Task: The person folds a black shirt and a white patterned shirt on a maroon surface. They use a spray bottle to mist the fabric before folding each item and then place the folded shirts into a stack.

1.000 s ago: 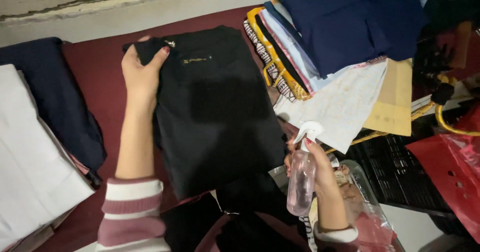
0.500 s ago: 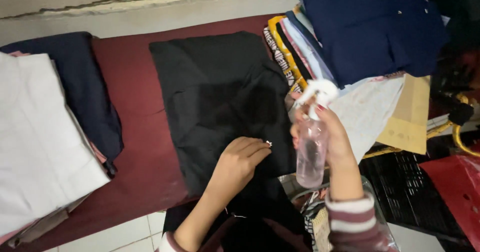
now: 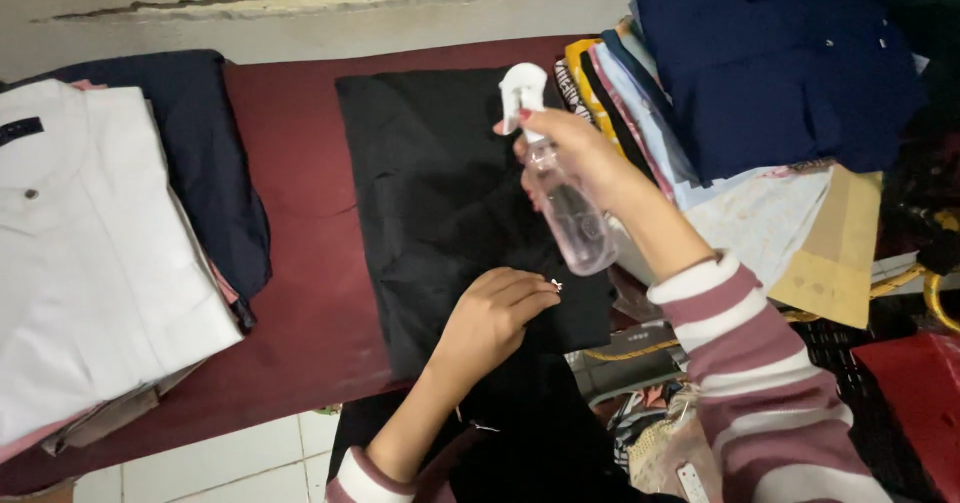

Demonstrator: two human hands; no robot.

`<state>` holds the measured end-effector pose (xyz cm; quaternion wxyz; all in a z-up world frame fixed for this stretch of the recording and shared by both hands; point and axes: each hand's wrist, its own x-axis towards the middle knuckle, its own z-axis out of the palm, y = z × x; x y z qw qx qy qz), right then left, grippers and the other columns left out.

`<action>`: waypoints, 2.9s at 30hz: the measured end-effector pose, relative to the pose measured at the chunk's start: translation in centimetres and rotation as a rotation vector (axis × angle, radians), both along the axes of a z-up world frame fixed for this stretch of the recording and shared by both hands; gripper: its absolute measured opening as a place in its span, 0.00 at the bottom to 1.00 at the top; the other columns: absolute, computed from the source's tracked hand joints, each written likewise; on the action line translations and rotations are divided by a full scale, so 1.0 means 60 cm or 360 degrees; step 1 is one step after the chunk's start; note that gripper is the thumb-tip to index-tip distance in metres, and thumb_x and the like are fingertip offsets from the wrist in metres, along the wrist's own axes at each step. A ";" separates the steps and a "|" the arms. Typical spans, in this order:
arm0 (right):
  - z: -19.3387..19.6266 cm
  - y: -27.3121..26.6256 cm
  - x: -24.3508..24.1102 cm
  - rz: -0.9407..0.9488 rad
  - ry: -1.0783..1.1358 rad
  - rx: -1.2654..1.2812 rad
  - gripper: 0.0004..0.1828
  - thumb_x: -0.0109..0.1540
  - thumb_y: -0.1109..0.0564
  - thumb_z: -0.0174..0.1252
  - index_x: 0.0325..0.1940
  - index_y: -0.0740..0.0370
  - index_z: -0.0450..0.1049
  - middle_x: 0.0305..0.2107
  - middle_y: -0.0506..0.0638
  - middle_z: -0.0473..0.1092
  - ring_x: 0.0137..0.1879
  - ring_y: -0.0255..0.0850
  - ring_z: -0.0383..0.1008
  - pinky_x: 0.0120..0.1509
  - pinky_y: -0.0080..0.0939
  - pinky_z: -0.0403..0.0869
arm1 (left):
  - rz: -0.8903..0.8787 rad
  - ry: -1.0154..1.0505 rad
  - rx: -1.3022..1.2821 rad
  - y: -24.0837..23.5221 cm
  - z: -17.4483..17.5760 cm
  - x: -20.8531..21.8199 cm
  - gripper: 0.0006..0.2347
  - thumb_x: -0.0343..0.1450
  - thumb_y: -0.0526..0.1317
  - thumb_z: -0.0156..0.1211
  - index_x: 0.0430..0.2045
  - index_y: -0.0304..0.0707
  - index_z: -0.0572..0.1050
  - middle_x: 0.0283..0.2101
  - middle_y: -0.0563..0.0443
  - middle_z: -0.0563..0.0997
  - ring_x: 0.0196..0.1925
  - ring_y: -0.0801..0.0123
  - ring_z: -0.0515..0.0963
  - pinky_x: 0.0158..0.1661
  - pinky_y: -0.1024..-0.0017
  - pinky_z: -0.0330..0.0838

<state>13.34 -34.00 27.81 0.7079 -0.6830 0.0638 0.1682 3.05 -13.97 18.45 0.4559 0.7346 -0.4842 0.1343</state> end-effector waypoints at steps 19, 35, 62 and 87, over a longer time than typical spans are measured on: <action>-0.044 -0.123 -0.020 -0.0434 -0.0162 0.0220 0.34 0.66 0.34 0.51 0.58 0.68 0.69 0.28 0.51 0.68 0.26 0.42 0.73 0.30 0.42 0.75 | 0.0025 -0.0053 -0.0006 0.000 -0.006 0.000 0.17 0.57 0.26 0.59 0.39 0.35 0.79 0.49 0.50 0.83 0.56 0.58 0.80 0.58 0.62 0.72; -0.051 0.084 -0.004 0.0560 -0.0023 0.0076 0.26 0.70 0.42 0.57 0.46 0.73 0.74 0.26 0.54 0.69 0.27 0.41 0.73 0.30 0.39 0.73 | 0.0115 -0.0124 0.0055 0.001 -0.034 -0.004 0.17 0.59 0.30 0.61 0.41 0.37 0.80 0.47 0.48 0.82 0.55 0.55 0.79 0.58 0.60 0.71; -0.168 -0.141 -0.259 -0.0748 -0.0187 0.0639 0.36 0.65 0.35 0.50 0.62 0.67 0.69 0.34 0.50 0.69 0.26 0.43 0.70 0.26 0.40 0.70 | 0.0983 -0.0324 0.0385 -0.072 -0.010 0.203 0.26 0.73 0.51 0.63 0.61 0.35 0.70 0.68 0.37 0.68 0.72 0.49 0.65 0.70 0.42 0.52; -0.233 -0.130 -0.333 -0.0982 -0.0057 0.0589 0.33 0.65 0.38 0.53 0.65 0.64 0.68 0.33 0.47 0.71 0.28 0.41 0.73 0.25 0.39 0.73 | 0.0528 -0.0506 0.0929 0.009 0.000 -0.065 0.31 0.66 0.49 0.60 0.67 0.45 0.64 0.72 0.38 0.61 0.74 0.47 0.58 0.67 0.41 0.53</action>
